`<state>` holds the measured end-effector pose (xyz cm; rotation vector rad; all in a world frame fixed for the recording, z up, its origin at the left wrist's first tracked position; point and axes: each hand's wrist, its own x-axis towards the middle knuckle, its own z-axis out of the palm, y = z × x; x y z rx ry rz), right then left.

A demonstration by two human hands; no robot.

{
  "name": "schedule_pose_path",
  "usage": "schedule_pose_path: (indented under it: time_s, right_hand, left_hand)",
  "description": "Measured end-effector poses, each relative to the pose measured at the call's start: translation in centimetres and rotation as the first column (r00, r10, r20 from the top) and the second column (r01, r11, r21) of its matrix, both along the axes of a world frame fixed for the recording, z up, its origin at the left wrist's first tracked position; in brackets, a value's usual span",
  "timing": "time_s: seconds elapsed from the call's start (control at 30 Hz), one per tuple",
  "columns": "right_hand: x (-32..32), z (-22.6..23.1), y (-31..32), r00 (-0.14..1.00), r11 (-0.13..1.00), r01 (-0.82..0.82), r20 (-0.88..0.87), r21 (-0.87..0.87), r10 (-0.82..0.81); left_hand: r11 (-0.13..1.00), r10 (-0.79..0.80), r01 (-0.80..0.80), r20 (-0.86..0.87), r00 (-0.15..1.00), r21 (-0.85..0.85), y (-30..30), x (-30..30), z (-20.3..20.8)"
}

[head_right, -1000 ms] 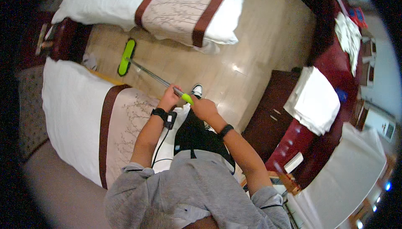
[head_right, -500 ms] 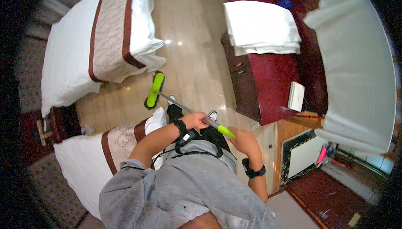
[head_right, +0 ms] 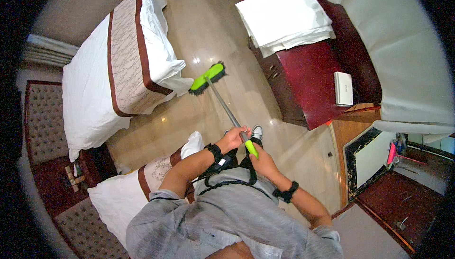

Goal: The person enters a bedroom and places a purple cloth on a red table. They then pick up a green mop and proceed to mop the tiled floor around two beds and a table, moving the mop back and forth across the room.

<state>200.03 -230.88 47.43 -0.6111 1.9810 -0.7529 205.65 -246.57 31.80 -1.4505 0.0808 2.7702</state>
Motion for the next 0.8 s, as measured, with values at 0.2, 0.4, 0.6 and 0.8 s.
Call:
schedule_pose_path:
  time_s: [0.2, 0.4, 0.6, 0.8]
  right_hand:
    - [5.6, -3.0, -8.5, 0.939, 0.932, -0.222, 0.322, 0.286, 0.125]
    - [8.3, -3.8, -12.6, 0.657, 0.624, -0.754, -0.241, -0.205, 0.714]
    - [11.8, -4.0, -15.1, 0.173, 0.134, -0.985, -0.737, -0.113, 0.653]
    - [21.7, -10.0, -10.8, -0.365, -0.505, -0.859, -0.596, -0.08, 0.715]
  left_hand:
    - [0.992, 0.064, -0.062, 0.017, 0.998, -0.115, -2.6, 6.9, -3.5]
    - [0.846, 0.073, -0.103, -0.078, 0.994, -0.524, -4.2, 18.9, -4.6]
    - [0.904, 0.097, -0.064, 0.058, 0.994, -0.422, 0.6, 28.4, 6.0]
    - [0.892, -0.11, 0.258, 0.376, 0.92, -0.372, 14.6, 33.7, 17.0]
